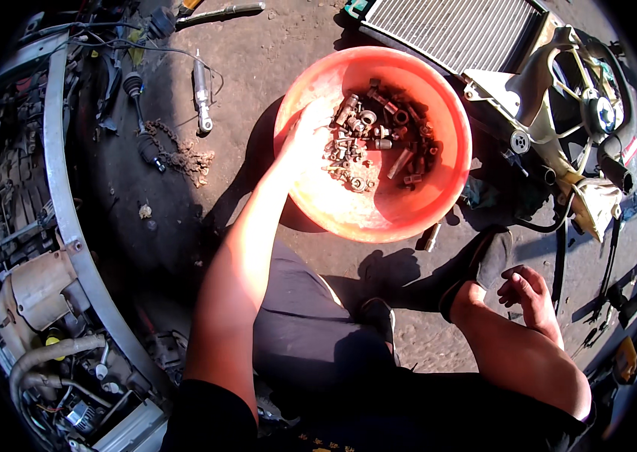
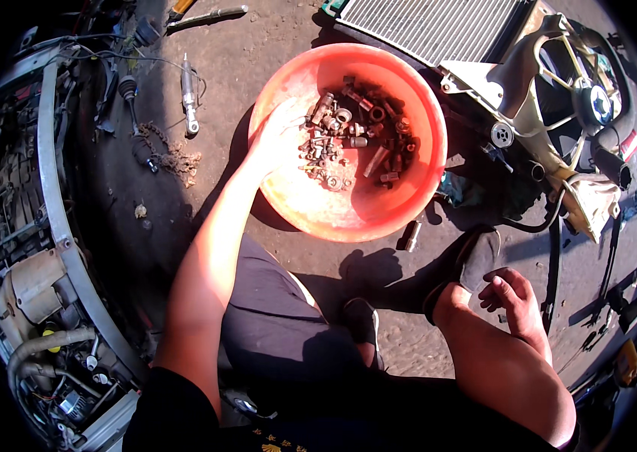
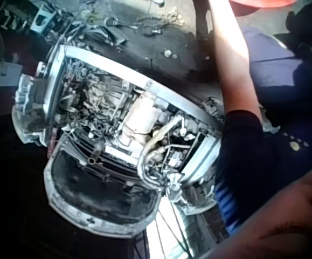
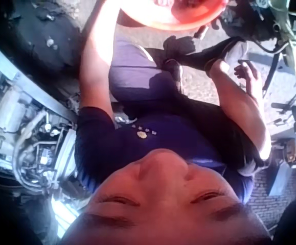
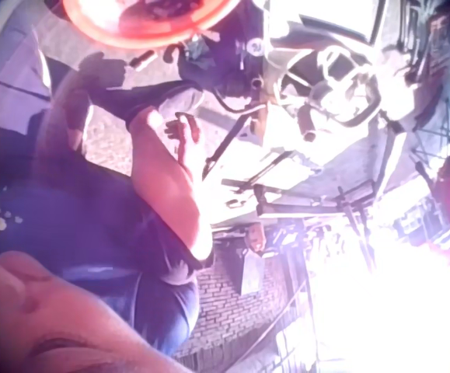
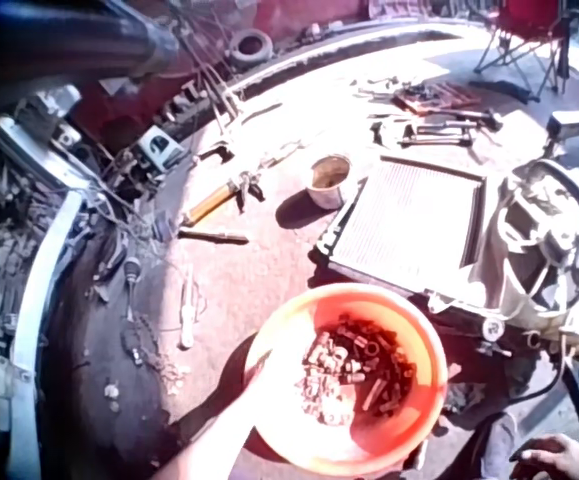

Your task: The person assembles a radiator fan and shroud onto a radiator by hand, then sits on the floor to pick out fasteners from a plastic basin.

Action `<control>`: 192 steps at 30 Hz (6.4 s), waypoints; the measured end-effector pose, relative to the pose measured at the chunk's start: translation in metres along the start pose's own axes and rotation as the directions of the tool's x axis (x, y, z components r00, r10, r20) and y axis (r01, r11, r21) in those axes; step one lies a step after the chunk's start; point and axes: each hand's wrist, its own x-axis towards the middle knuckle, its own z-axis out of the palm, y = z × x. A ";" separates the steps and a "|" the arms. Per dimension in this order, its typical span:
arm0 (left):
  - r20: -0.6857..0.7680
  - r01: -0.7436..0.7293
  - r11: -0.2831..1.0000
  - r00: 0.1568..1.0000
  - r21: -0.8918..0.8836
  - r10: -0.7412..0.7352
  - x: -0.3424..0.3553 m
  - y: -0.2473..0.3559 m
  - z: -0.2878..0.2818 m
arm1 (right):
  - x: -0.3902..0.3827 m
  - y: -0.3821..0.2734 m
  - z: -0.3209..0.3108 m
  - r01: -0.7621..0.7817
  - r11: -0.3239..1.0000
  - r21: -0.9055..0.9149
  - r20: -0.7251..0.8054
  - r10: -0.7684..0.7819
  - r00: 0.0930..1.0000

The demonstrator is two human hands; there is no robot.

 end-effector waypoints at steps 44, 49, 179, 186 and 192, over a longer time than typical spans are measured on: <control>-0.427 -0.208 0.976 0.889 -0.061 0.163 -0.098 0.115 -0.074 | 0.160 -0.144 0.161 0.787 -0.068 -0.614 0.744 -0.383 0.547; -0.389 -0.206 0.979 0.901 0.007 0.192 -0.123 0.142 -0.064 | 0.237 -0.102 0.207 0.771 -0.286 -0.568 0.799 -0.416 0.434; -0.364 -0.101 0.983 0.919 0.154 0.151 -0.179 0.132 -0.081 | 0.250 -0.094 0.247 0.923 -0.068 -0.378 0.830 -0.467 0.306; -0.371 -0.091 0.987 0.919 0.134 0.135 -0.183 0.133 -0.084 | 0.217 -0.118 0.200 0.832 0.132 -0.538 0.742 -0.395 0.542; -0.381 -0.082 0.986 0.915 0.143 0.132 -0.188 0.135 -0.092 | 0.187 -0.152 0.178 0.684 0.303 -0.664 0.510 -0.487 0.710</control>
